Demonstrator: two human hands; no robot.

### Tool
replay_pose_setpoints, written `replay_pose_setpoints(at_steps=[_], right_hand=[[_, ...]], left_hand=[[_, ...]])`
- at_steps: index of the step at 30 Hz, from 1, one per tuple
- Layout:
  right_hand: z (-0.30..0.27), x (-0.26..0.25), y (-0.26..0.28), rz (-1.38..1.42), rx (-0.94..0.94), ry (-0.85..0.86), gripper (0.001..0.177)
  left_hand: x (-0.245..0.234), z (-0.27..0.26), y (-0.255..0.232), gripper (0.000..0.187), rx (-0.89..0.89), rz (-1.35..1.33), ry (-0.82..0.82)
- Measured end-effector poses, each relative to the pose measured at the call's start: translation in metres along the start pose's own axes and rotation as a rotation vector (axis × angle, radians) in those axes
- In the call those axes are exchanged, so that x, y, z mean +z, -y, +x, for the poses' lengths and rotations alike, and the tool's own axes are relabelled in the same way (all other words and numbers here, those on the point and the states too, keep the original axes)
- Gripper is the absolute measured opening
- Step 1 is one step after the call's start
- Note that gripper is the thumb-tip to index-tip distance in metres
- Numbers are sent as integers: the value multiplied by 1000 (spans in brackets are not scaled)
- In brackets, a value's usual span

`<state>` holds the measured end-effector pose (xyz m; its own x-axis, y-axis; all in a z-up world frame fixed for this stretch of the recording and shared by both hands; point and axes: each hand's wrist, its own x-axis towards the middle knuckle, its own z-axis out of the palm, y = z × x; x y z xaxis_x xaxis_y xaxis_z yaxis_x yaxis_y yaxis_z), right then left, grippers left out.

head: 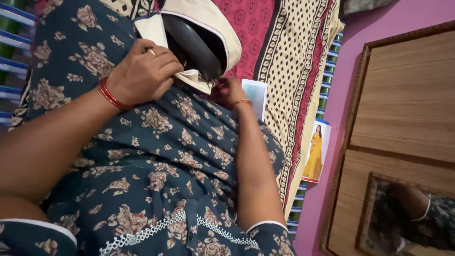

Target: The person disassembles and adjusts components of a safety helmet, including removing and handling the internal harness, and using metal wrenches to tighten or manipulate small fasteners on the helmet shell.

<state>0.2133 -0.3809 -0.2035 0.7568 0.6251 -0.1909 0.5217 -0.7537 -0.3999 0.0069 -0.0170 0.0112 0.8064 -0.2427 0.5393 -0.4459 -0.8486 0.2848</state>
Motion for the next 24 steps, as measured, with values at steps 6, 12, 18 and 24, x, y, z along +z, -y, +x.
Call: replay_pose_setpoints(at_steps=[6, 12, 18, 24], right_hand=[[-4, 0, 50, -112, 181, 189, 65], [7, 35, 15, -847, -345, 344, 19], [-4, 4, 48, -104, 186, 222, 36], [-25, -56, 60, 4, 354, 156, 40]], left_hand=[[1, 1, 1, 26, -16, 127, -54], [-5, -3, 2, 29, 16, -76, 27], [-11, -1, -1, 24, 15, -102, 17], [-19, 0, -5, 36, 26, -154, -100]])
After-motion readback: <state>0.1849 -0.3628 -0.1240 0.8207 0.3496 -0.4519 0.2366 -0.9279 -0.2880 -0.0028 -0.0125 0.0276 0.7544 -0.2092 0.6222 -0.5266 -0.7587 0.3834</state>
